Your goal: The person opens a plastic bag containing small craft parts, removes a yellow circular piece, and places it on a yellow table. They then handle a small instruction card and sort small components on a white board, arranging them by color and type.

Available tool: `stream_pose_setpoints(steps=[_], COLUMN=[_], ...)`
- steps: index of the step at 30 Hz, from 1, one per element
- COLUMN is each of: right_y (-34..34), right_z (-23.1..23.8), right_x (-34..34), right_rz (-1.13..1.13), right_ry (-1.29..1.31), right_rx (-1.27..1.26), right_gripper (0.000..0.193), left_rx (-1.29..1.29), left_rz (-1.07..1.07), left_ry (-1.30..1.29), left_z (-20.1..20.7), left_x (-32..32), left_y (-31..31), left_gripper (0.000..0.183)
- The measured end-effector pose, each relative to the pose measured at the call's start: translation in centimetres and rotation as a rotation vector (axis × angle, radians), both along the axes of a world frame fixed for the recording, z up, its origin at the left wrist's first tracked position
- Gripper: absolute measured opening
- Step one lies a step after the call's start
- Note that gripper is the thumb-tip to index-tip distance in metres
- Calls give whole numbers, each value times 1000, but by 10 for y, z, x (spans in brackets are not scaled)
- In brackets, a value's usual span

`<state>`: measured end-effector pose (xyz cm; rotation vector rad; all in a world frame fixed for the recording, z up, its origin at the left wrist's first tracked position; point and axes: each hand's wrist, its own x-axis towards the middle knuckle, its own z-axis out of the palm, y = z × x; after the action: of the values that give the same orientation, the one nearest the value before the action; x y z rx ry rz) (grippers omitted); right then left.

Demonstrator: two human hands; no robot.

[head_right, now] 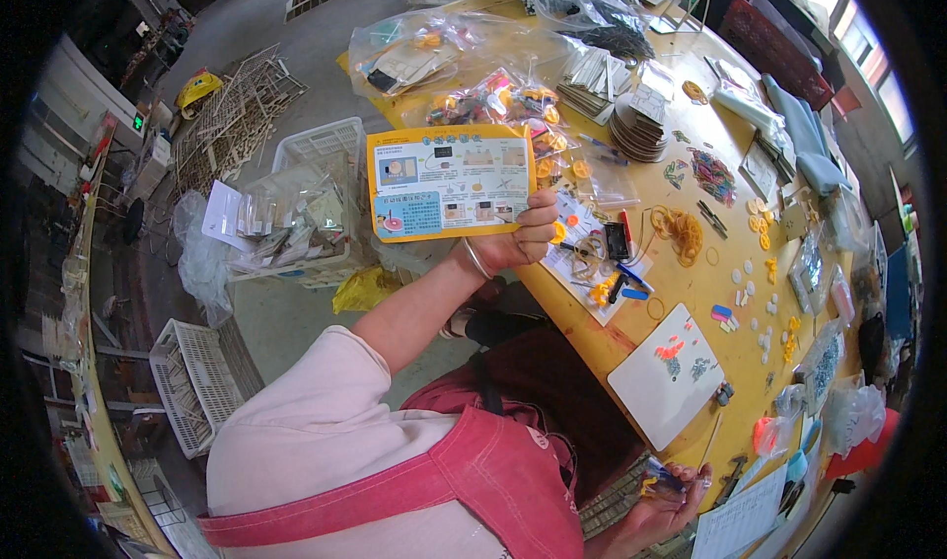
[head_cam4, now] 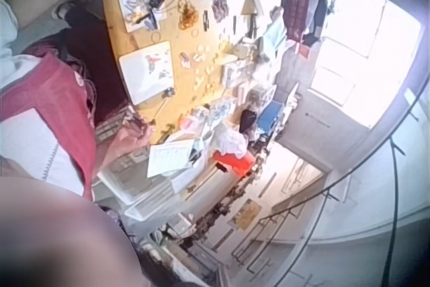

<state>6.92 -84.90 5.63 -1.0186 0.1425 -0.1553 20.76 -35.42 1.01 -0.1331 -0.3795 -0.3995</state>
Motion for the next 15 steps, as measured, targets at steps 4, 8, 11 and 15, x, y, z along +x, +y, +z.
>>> stream_pose_setpoints(steps=[4, 8, 11, 15], right_y=[3, 3, 2, 2], right_z=[3, 3, 1, 2], right_x=[-1, 0, 0, 0], right_rz=[21, -3, -6, -15], right_ry=[-11, 0, 8, 20], right_rx=[18, 4, 4, -2], right_gripper=[39, 39, 39, 39], left_rx=[0, 10, 13, -1], left_rz=[4, 13, 10, -14], left_ry=[2, -3, -4, 0], left_z=[1, 1, 0, 0], left_x=[0, -1, 0, 0], left_y=[0, 0, 0, 1], left_gripper=[30, 31, 31, 31])
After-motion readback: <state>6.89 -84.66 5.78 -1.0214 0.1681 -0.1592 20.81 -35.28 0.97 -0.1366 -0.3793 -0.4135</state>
